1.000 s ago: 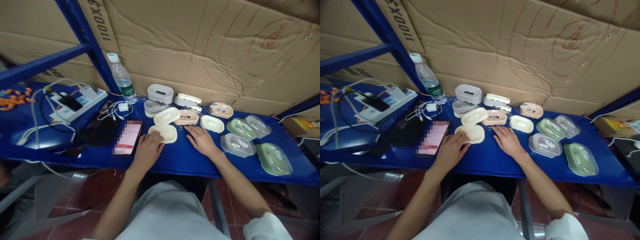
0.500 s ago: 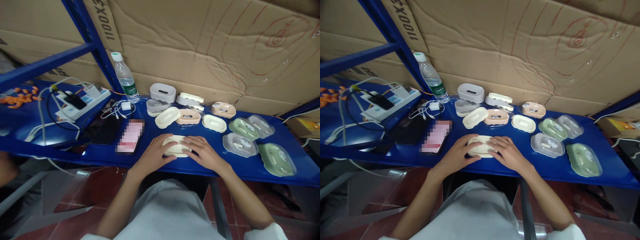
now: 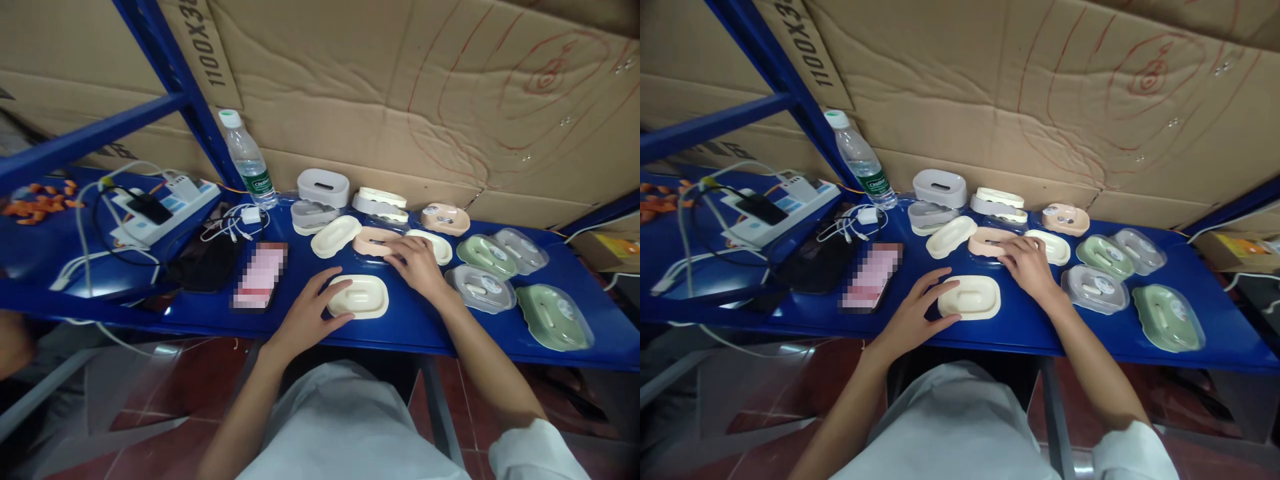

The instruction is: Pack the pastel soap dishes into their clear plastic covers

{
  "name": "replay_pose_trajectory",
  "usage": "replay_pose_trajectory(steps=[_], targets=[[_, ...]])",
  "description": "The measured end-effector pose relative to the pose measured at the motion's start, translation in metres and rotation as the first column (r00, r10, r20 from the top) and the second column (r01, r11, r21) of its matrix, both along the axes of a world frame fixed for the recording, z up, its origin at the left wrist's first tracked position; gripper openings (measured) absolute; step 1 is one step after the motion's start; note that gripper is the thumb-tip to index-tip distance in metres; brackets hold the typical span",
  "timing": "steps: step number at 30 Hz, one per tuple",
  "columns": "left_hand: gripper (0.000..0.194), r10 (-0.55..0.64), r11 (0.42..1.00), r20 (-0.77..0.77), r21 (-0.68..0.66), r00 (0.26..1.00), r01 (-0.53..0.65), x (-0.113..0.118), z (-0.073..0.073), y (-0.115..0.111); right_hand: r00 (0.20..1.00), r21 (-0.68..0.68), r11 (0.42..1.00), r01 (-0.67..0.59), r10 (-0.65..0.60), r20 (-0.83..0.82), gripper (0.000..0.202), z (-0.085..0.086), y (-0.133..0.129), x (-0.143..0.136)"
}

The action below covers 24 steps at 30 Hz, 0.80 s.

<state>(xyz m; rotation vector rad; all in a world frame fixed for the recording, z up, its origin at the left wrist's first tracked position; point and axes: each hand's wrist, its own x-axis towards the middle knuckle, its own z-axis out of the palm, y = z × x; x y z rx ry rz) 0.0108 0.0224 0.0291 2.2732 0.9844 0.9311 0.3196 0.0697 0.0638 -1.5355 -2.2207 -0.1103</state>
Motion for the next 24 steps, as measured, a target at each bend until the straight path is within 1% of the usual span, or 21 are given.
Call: replay_pose_trajectory(steps=[2, 4, 7, 10, 12, 14, 16, 19, 21, 24], targets=[[0.061, 0.001, 0.999, 0.018, -0.035, 1.000, 0.000, 0.000, 0.002, 0.000, 0.998, -0.012, 0.999, -0.033, 0.033, -0.053, 0.029, 0.003, -0.018, 0.000], [0.065, -0.001, 0.997, 0.022, -0.071, 1.000, 0.003, 0.001, 0.002, -0.001, 0.996, -0.004, 0.999, -0.052, 0.052, -0.067, 0.030, 0.005, -0.037, -0.003], [0.068, -0.008, 0.996, 0.014, -0.085, 1.000, 0.009, 0.002, 0.004, -0.003, 0.998, 0.078, 0.996, -0.031, 0.035, -0.056, 0.029, 0.004, -0.063, -0.012], [0.078, -0.021, 0.995, -0.054, -0.094, 0.998, 0.016, -0.001, 0.008, -0.008, 0.996, 0.140, 0.989, -0.047, 0.057, -0.066, 0.031, -0.001, -0.089, -0.026], [0.086, -0.024, 0.992, -0.092, -0.122, 0.995, 0.012, -0.006, 0.010, -0.013, 0.992, 0.159, 0.985, -0.066, 0.082, -0.092, 0.039, -0.006, -0.105, -0.037], [0.088, -0.021, 0.990, -0.095, -0.142, 0.995, 0.007, -0.011, 0.011, -0.018, 0.989, 0.168, 0.983, -0.069, 0.089, -0.115, 0.047, -0.011, -0.119, -0.049], [0.083, -0.033, 0.992, -0.068, -0.126, 0.997, 0.024, -0.013, 0.010, -0.021, 0.989, 0.163, 0.985, -0.057, 0.078, -0.127, 0.052, -0.017, -0.129, -0.061], [0.065, -0.055, 0.997, -0.014, -0.048, 0.998, 0.054, -0.013, 0.004, -0.020, 0.987, 0.134, 0.990, -0.047, 0.067, -0.148, 0.056, -0.024, -0.137, -0.074], [0.049, -0.047, 0.999, 0.000, -0.013, 0.999, 0.047, -0.014, 0.001, -0.017, 0.980, 0.139, 0.989, -0.046, 0.071, -0.184, 0.056, -0.028, -0.138, -0.076], [0.027, -0.030, 0.999, 0.004, -0.012, 1.000, 0.030, -0.015, -0.003, -0.012, 0.971, 0.130, 0.989, -0.065, 0.093, -0.222, 0.058, -0.035, -0.138, -0.072]])
